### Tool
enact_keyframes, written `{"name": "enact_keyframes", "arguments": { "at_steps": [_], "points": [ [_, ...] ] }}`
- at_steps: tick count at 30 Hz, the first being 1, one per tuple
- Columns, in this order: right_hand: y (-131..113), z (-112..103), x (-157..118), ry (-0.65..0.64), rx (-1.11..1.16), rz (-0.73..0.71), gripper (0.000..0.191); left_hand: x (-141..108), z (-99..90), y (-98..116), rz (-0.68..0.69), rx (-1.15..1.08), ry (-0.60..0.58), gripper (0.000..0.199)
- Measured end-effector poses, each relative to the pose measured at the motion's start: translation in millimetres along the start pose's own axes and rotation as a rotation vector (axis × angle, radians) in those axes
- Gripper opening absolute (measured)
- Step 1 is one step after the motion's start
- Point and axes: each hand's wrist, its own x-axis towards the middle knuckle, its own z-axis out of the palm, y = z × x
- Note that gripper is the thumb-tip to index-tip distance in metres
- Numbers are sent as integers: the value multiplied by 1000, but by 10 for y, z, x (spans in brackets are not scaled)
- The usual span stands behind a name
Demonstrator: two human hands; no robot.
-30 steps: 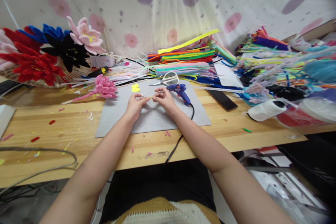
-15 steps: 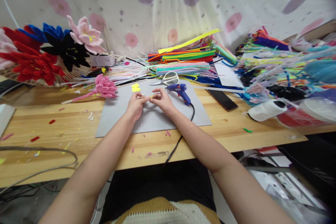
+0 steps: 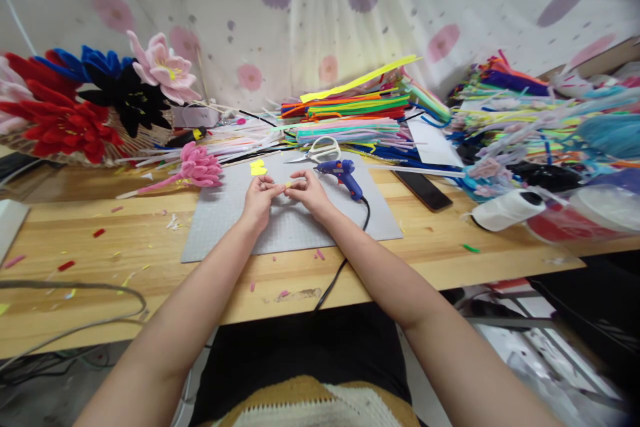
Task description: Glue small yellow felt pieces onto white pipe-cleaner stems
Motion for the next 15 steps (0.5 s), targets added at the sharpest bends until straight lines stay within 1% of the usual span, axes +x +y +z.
{"name": "enact_keyframes", "arguments": {
  "at_steps": [3,7,10,12,15],
  "points": [
    [-4,-2,-8,8,-3,-16,43,-4,8,7,-20,-17,-10,39],
    [-1,-12,-9,38,7,0,44,-26,34,44,-97,-36,-1,38],
    [8,-13,-3,47,6,12,43,-42,37,70,-108,19,3,43],
    [6,-13,-1,40,-14,17,43,-46,32,77,-86,67,34,47],
    [-11,-22,-1,35,-41,-6,43,-41,24,77,-64,103,112,50]
  ]
}}
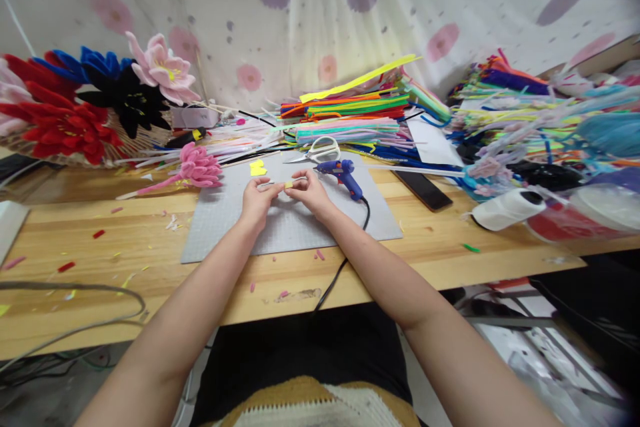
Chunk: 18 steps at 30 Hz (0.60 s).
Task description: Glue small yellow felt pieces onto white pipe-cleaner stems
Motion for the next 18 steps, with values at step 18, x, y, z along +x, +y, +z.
{"name": "enact_keyframes", "arguments": {
  "at_steps": [18],
  "points": [
    [-26,7,-20,-53,31,-16,43,50,16,-49,12,-27,70,60]
  ]
}}
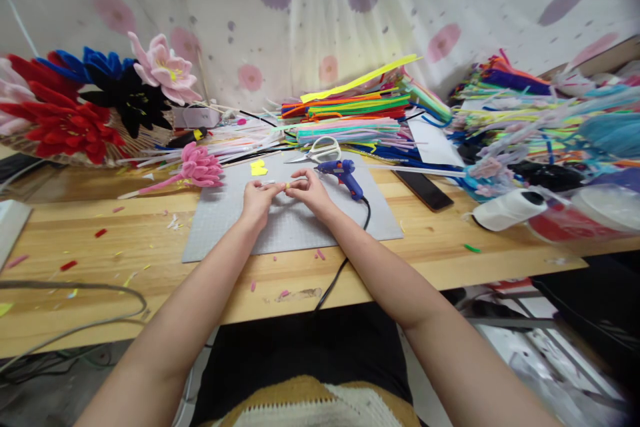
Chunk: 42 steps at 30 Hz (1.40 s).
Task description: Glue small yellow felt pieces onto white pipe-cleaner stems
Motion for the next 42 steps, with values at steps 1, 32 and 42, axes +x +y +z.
{"name": "enact_keyframes", "arguments": {
  "at_steps": [1,32,42],
  "points": [
    [5,1,2,-2,-9,-1,44,2,2,-8,7,-16,-12,61],
    [73,-8,25,-2,-74,-7,43,-26,-24,16,19,77,-32,56],
    [99,16,25,-24,-67,-19,43,80,-56,-81,-53,1,-72,53]
  ]
}}
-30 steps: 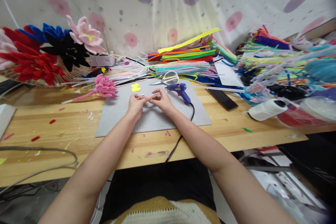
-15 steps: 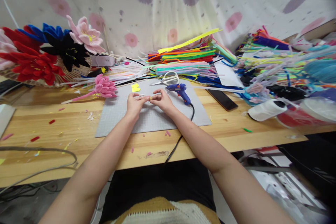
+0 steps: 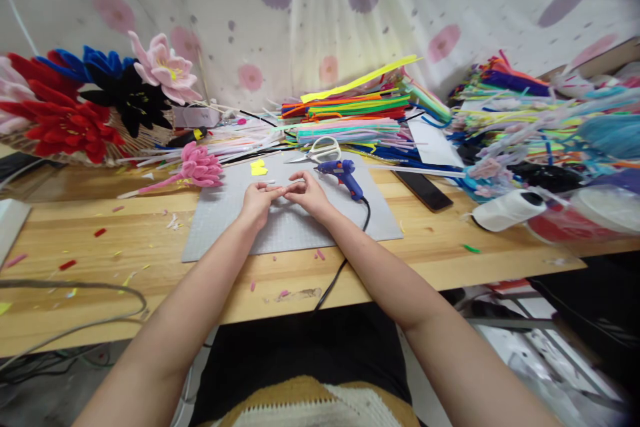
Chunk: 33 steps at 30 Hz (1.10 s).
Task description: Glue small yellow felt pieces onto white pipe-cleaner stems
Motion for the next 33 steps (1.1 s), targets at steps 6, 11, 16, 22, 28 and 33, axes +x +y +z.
{"name": "enact_keyframes", "arguments": {
  "at_steps": [6,11,16,22,28,33],
  "points": [
    [-5,7,-6,14,-11,3,42,12,-15,-15,-19,-8,-40,54],
    [-26,-5,-16,62,12,26,42,-50,15,47,-14,27,-37,52],
    [-59,-29,-32,86,29,49,41,-108,20,69,84,117,-6,49],
    [-89,-46,-52,50,50,57,41,-121,-4,57,176,177,-16,47],
    [-98,-57,-61,82,-14,24,38,-113,-10,64,193,258,-6,48],
    [-100,-61,-63,93,-54,8,39,-105,-23,59,265,333,-19,47]
  ]
}}
